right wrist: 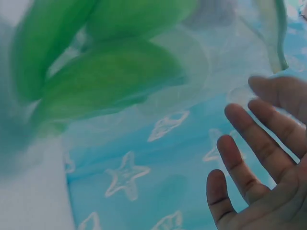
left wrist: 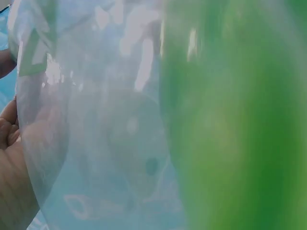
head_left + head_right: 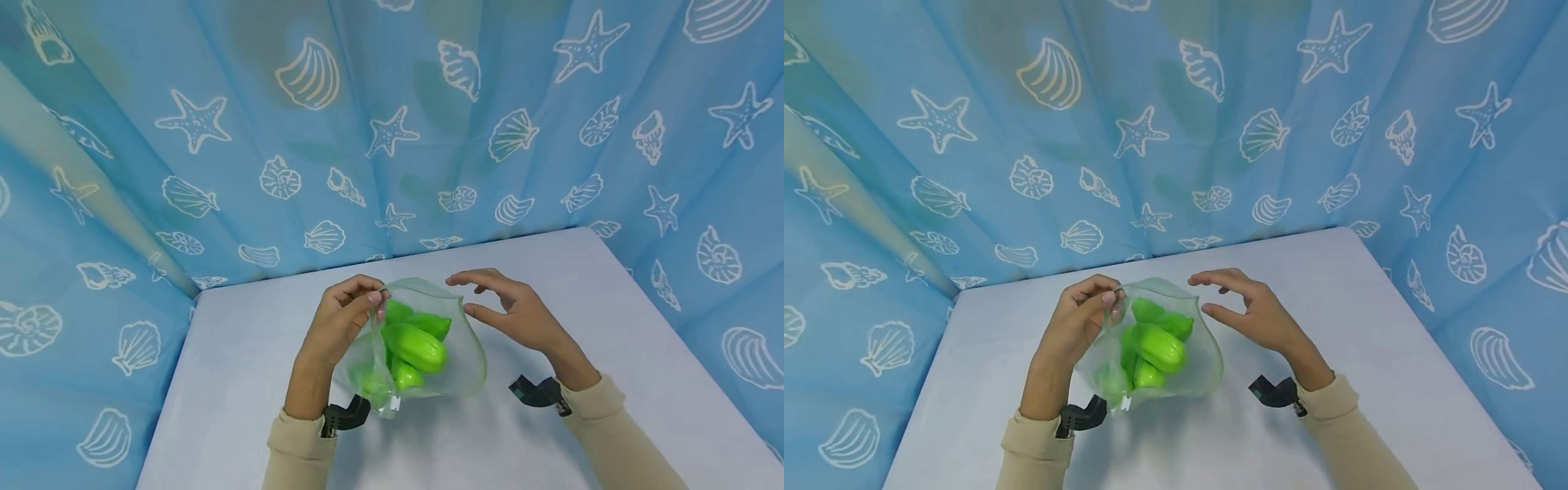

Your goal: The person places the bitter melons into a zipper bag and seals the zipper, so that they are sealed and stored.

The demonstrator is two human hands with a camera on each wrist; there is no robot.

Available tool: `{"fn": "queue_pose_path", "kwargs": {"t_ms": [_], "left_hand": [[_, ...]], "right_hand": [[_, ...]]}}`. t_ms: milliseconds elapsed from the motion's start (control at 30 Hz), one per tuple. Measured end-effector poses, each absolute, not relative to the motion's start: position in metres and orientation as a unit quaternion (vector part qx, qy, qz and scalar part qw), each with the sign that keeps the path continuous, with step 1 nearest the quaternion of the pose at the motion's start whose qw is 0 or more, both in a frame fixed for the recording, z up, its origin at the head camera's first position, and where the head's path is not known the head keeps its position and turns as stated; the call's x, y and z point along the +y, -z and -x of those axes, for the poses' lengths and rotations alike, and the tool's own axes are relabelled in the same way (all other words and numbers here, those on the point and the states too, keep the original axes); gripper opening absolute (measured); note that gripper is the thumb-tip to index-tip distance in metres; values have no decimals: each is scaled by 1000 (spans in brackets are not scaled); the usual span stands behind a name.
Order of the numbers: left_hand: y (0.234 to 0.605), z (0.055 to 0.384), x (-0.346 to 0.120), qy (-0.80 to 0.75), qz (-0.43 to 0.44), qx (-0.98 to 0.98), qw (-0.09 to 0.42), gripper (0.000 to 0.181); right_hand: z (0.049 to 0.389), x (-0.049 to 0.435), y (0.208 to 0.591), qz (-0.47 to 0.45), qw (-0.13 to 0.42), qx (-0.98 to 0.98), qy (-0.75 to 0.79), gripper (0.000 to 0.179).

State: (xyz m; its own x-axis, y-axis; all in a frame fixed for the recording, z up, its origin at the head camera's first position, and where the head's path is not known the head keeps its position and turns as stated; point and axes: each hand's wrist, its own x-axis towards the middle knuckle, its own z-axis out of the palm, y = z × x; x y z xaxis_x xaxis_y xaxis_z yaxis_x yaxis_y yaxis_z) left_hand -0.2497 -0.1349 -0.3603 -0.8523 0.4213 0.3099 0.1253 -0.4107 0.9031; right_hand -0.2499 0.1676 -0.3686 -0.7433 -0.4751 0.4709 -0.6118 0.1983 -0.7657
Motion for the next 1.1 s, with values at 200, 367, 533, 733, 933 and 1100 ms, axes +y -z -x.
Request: {"fn": "queue_pose_path", "kwargs": {"t_ms": [200,367,533,733,933,1100], "left_hand": [[354,251,-137,-796,-304,506,137,21],[347,253,-138,-786,-324,506,144,23],[344,255,-146,-757,-349,538,128,21],[355,245,-175,-782,-389,486,43,41],[382,202,-194,-738,-478,473,-56,72],[393,170,-181,-647,-466,600,-67,96]], "right_hand": [[230,166,345,-432,98,-727,-525,53],[227,162,342,-510,151,-670,-518,30],[214,148,319,-506,224,-652,-518,10],[212,144,308,-392,312,-691,-522,12],[209,147,305,-320,384,-724,-476,12],[214,150,300,-286,404,-736,-461,15]]}}
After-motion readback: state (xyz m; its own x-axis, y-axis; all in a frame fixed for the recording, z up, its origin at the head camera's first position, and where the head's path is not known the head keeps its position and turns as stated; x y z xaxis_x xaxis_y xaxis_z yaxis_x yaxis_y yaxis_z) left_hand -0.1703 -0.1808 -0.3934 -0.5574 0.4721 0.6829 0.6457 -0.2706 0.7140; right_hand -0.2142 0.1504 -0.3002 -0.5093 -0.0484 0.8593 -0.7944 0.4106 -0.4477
